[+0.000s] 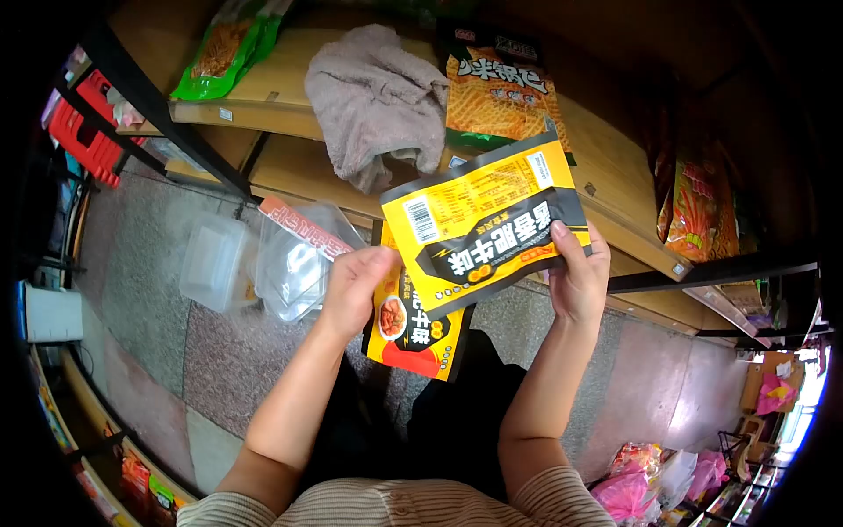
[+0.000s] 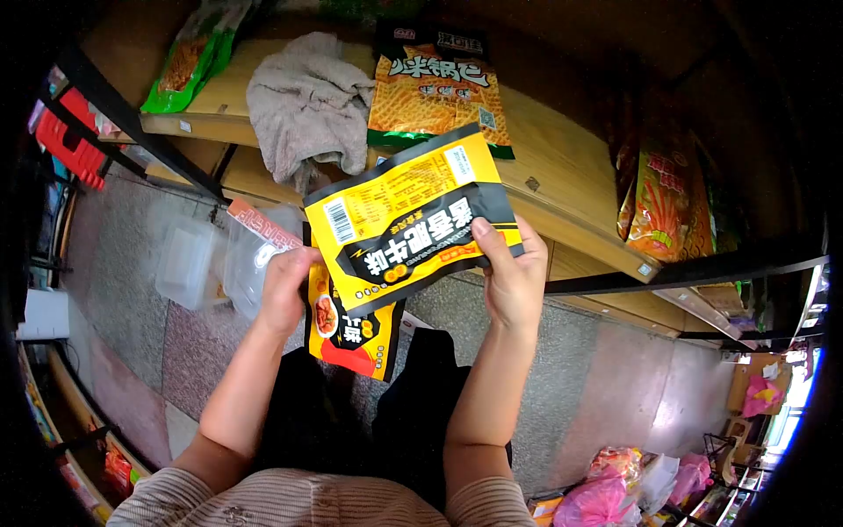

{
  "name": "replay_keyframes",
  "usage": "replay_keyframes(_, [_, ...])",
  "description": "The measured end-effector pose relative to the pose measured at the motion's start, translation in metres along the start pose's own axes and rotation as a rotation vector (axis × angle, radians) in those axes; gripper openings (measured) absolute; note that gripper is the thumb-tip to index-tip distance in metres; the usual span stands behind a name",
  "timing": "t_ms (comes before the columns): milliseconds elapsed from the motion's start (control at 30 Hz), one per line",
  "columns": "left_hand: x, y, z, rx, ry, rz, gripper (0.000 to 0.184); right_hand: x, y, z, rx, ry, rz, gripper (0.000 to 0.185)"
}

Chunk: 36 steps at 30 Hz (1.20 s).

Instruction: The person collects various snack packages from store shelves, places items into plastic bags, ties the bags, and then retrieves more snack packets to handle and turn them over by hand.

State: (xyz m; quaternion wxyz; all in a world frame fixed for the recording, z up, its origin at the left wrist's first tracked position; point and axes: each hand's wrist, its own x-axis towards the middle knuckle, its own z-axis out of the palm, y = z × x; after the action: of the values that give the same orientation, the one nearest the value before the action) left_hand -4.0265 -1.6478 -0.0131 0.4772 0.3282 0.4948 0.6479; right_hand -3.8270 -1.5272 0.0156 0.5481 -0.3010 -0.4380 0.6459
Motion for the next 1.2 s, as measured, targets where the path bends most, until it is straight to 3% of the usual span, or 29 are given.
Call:
replay_keyframes(67, [-0.001,0.003,0.002,0.136,-0.012,0.035,0.012,-0.001,0.001,0.003,-0.035,-0.066,0.008,0.023])
replay_keyframes(367, [-0.002,-0.002,-0.004,0.184,0.051,-0.014,0.009,-0.009,-0.006,0.008,-0.096,-0.152,-0.052,0.021])
replay_keyframes(700, [0.0,-0.005,0.004,0.281,-0.071,0.042,0.012,-0.009,-0.012,0.016,-0.114,-0.069,-0.133,0.016])
replay_keyframes(767, [-0.004,-0.007,0.009,0.307,-0.057,-0.058,0.013,-0.009,-0.013,0.016,-0.116,-0.057,-0.149,0.015])
replay_keyframes(900, [-0.006,-0.014,0.019,0.393,-0.159,0.099,0.016,-0.007,-0.012,0.016,-0.127,0.032,-0.207,0.013])
replay_keyframes(967, [-0.01,-0.008,0.024,0.375,-0.18,-0.014,0.012,-0.006,-0.012,0.013,-0.121,0.03,-0.197,0.013])
replay_keyframes(1200, [-0.01,-0.009,0.024,0.366,-0.177,-0.002,0.012,-0.003,-0.011,0.014,-0.106,0.008,-0.193,0.012])
